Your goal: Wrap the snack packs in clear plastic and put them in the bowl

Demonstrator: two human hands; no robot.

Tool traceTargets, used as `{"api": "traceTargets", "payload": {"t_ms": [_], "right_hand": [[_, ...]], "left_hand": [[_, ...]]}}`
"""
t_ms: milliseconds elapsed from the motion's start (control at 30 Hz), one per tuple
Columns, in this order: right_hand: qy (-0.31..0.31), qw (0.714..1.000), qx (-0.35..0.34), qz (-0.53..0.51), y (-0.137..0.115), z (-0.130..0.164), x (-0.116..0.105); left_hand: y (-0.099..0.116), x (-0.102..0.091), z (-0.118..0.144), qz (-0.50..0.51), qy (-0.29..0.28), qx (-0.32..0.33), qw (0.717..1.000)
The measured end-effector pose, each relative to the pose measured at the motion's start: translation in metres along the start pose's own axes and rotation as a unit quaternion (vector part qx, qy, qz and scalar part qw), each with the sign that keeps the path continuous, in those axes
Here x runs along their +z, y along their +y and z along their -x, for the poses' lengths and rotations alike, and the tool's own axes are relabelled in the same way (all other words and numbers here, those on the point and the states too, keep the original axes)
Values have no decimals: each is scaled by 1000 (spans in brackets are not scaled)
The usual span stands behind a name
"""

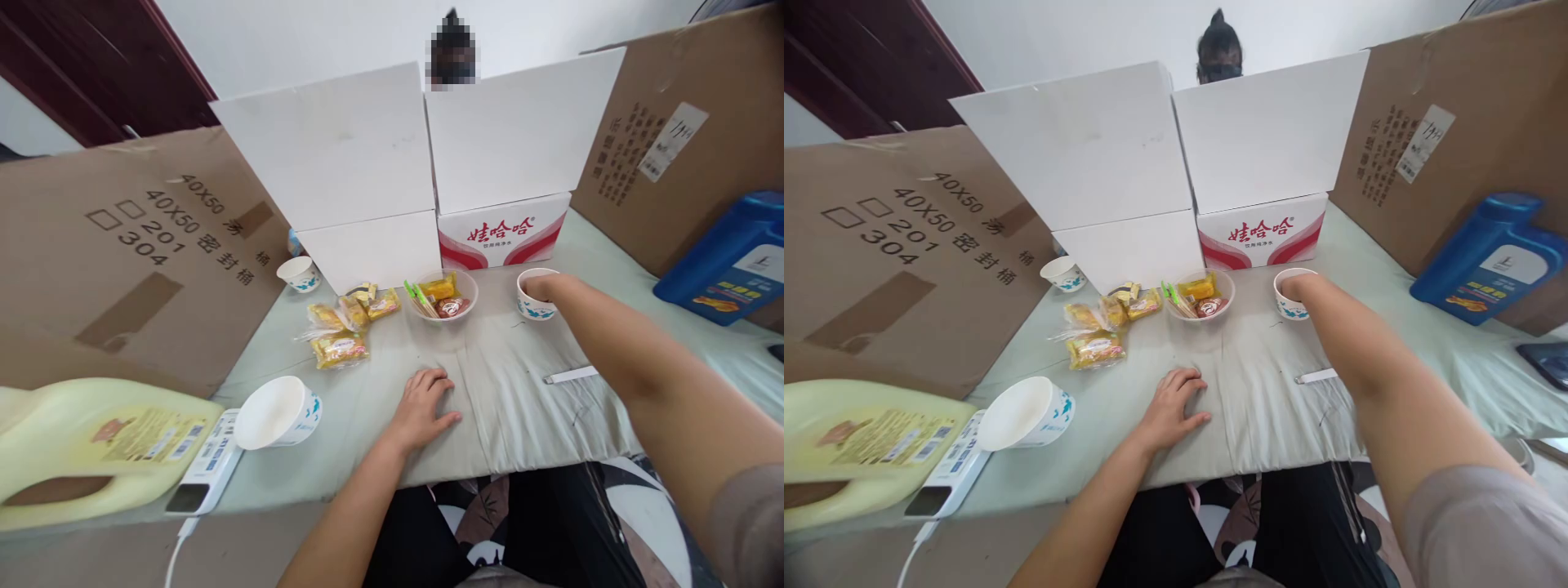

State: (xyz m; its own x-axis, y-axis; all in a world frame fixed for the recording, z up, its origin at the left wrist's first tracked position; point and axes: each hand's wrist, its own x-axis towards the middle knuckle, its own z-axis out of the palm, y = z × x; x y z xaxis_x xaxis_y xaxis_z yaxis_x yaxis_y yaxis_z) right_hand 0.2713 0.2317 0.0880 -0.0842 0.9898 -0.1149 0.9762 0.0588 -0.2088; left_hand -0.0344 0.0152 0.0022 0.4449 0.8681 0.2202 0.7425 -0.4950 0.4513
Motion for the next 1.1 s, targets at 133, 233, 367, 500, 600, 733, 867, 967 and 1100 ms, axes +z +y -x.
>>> {"api": "traceTargets", "payload": {"t_ms": [133,233,367,500,600,733,867,967,1100], "right_hand": [[-55,997,-29,55,3,16,-29],[13,997,-57,58,12,54,-37],[13,990,-139,31,40,124,-2],[107,975,-193,26,73,175,64],[198,965,-163,47,84,193,102],[265,952,-148,50,82,202,120],[272,949,-151,45,78,202,116],[270,951,-145,44,77,203,114],[260,954,-142,45,76,205,112]], "left_hand": [[-4,2,1,10,47,10,999],[-11,-12,0,-58,107,-57,991],[-33,-53,-3,-262,154,-237,923],[-66,-86,-9,-346,103,-344,867],[-81,-91,-12,-365,87,-363,853],[-73,-81,-13,-376,90,-354,852],[-41,-63,-10,-340,75,-294,890],[-10,-50,-12,-189,47,-224,955],[16,-34,-25,131,-59,-183,973]]}}
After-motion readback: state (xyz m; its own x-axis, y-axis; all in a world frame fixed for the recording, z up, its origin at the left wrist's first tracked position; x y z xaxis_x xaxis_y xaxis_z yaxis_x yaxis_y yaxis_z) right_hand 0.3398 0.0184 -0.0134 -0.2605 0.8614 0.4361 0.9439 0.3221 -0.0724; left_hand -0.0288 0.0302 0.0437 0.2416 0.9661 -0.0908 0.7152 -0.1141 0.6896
